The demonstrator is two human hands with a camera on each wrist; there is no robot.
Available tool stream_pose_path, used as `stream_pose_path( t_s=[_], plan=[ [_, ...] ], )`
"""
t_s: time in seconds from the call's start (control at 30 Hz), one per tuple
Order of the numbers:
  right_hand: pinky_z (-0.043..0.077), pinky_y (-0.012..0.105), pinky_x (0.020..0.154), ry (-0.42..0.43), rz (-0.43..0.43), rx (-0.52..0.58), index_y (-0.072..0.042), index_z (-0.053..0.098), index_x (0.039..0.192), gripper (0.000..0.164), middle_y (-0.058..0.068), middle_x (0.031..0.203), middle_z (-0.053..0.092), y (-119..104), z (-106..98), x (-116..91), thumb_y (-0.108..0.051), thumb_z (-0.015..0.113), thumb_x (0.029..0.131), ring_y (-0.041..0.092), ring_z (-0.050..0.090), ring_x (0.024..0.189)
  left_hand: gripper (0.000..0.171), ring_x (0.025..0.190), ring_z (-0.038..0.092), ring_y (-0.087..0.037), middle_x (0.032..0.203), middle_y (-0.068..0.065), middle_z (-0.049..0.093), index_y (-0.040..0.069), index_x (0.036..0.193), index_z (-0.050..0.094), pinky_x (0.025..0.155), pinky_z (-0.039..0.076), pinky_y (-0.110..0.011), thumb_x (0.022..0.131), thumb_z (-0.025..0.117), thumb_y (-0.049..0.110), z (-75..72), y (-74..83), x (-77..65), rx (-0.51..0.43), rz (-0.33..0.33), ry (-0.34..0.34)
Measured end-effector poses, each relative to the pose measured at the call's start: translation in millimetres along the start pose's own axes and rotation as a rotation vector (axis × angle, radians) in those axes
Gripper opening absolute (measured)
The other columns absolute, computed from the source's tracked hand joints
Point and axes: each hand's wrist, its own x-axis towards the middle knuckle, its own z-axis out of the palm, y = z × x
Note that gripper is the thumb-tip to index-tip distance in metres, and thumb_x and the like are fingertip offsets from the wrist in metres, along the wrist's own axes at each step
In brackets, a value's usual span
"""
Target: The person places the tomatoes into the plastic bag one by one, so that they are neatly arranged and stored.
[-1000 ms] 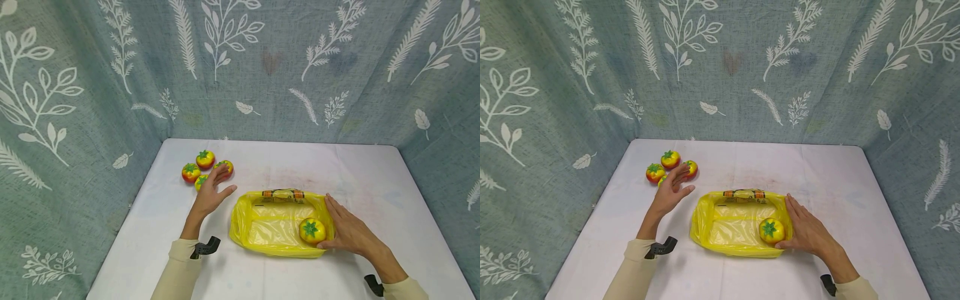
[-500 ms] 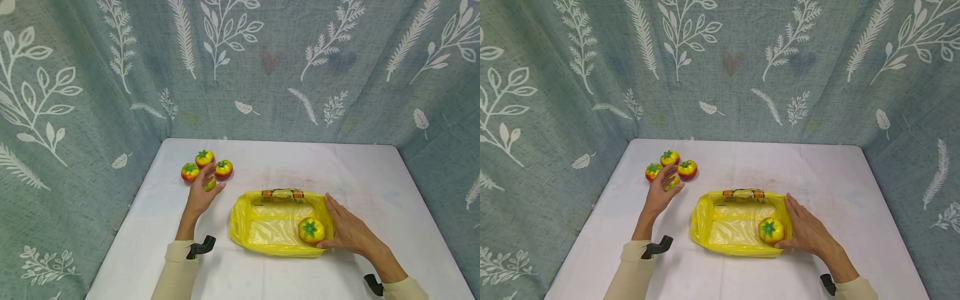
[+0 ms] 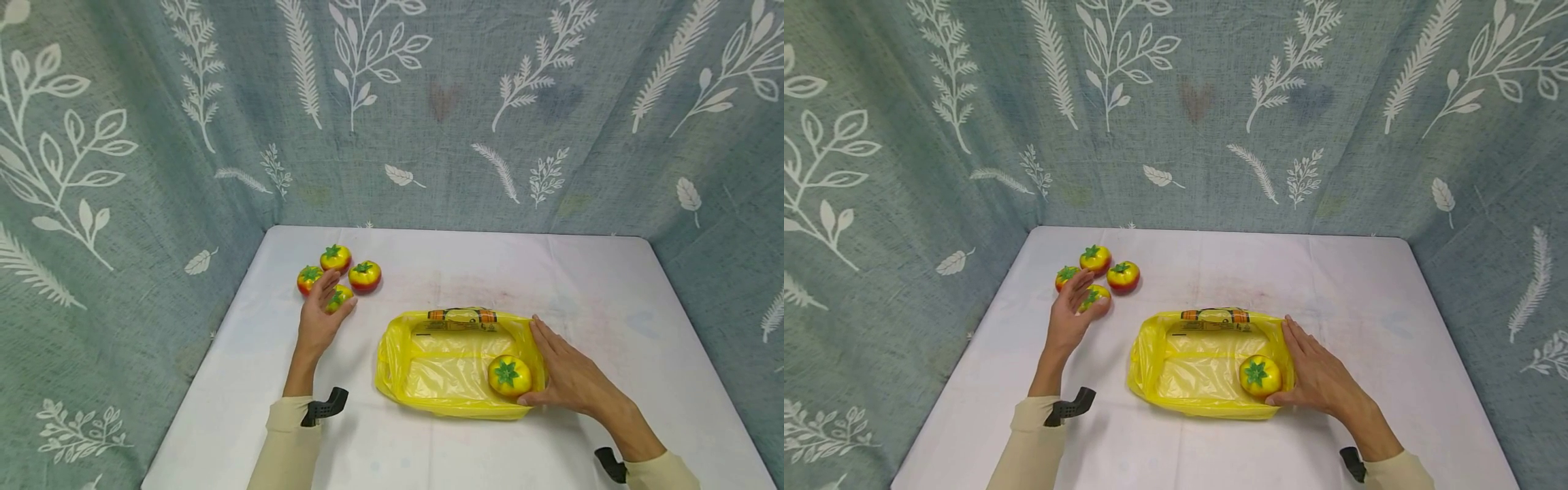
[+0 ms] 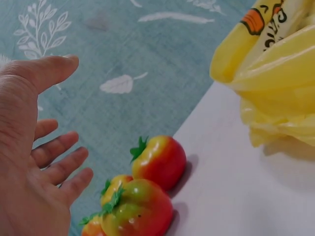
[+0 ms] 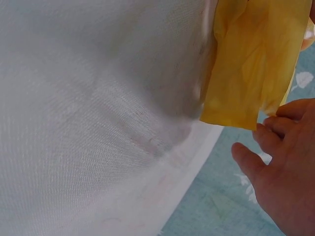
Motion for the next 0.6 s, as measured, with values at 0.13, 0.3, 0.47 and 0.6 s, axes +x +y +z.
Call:
stream_pose_path(
  t_s=[0.13,0.3,0.47,0.6],
  plan=[
    [0.035,0.065,0.109,-0.012,0.011,0.01,0.002,0.012,0.16,0.143,0.023,0.166,0.014,0.2,0.3,0.1,-0.079,0.078,0.063,0.047,0.03,0.144,0.071,0.142,0.04,-0.032,0.151,-0.019,0.045,0.002,0.151,0.041,0.12,0.027,-0.046,0.091,0.076,0.008,-3.4,-1.9,-0.2,-0.018,-0.029,0.025],
    [0.035,0.065,0.109,-0.017,0.019,0.006,0.001,0.011,0.161,0.143,0.023,0.166,0.014,0.4,0.3,0.8,-0.078,0.079,0.063,0.047,0.03,0.144,0.068,0.142,0.039,-0.032,0.15,-0.018,0.046,0.0,0.151,0.041,0.121,0.024,-0.044,0.092,0.074,0.006,-8.5,-1.2,-0.9,-0.033,-0.022,0.055],
    [0.036,0.066,0.108,-0.007,0.009,0.006,0.001,0.011,0.161,0.142,0.024,0.165,0.014,1.2,0.3,0.6,-0.08,0.076,0.064,0.048,0.031,0.143,0.067,0.141,0.04,-0.032,0.149,-0.016,0.047,0.0,0.149,0.042,0.121,0.024,-0.041,0.091,0.075,0.006,-9.7,-12.0,-0.3,-0.048,-0.02,0.081],
    [0.036,0.066,0.107,-0.003,0.004,0.012,0.001,0.012,0.161,0.141,0.023,0.165,0.014,1.7,0.5,-0.1,-0.08,0.076,0.064,0.048,0.032,0.143,0.068,0.143,0.038,-0.031,0.151,-0.013,0.046,0.002,0.151,0.041,0.122,0.023,-0.038,0.092,0.075,0.011,-10.2,-20.1,-1.0,-0.046,-0.063,0.099]
  ],
)
